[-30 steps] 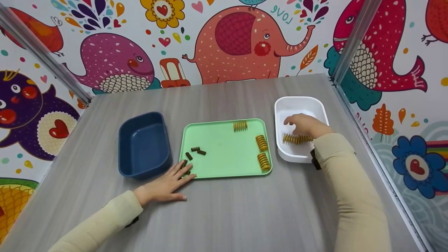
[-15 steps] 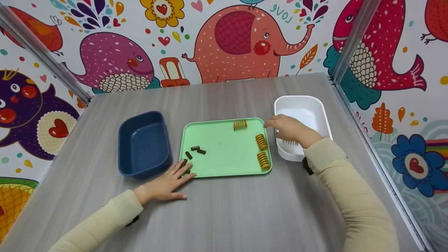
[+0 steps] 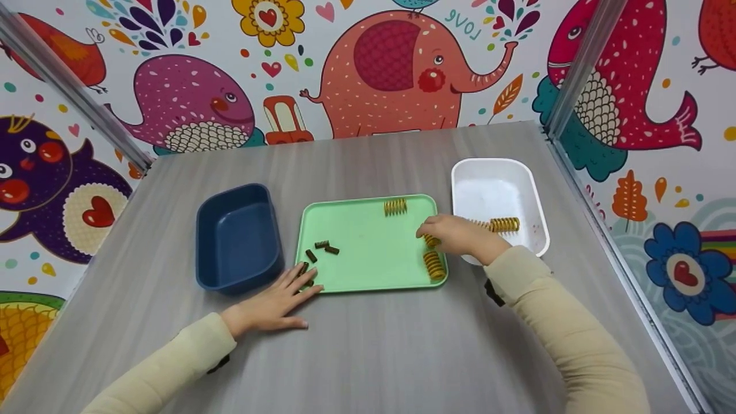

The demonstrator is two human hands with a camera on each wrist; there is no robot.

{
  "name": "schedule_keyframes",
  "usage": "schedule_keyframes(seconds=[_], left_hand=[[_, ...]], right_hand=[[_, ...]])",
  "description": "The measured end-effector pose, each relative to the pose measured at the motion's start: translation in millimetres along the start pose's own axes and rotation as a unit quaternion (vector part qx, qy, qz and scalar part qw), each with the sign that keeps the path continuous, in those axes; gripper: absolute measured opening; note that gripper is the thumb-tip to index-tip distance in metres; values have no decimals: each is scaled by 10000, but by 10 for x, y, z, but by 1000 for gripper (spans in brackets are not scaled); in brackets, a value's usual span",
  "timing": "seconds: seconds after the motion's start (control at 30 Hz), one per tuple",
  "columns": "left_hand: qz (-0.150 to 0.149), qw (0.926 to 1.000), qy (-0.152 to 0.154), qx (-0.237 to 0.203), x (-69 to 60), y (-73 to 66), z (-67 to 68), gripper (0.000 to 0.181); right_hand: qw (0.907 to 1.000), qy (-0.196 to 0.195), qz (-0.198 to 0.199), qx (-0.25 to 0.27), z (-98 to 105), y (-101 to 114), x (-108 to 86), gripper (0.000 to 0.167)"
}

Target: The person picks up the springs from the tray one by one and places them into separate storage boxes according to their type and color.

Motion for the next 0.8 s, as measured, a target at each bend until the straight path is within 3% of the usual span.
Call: schedule_keyframes(seconds=[0.2,0.43,0.8], left_hand=[[-30,10000,-21,-29,4,-8,11,73],[-36,10000,-14,-61,-1,-6,14,73],[-3,9999,-9,-161,6,2,-10,72]], right_hand=[[9994,321,-95,88,-143,-11,-22,37],[9981,552,250,111,-244,20,-34,40],[9943,585,879,137,-330,107,-4,38]])
Point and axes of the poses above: each hand's wrist, its own x-axis towards the middle knuckle, its own z-axis out of the back of the hand, y = z × x, the point moved 8 cm from there along x, towards the middle knuckle, and after that the axes turned 7 degrees about x, right-handed, at the moved point
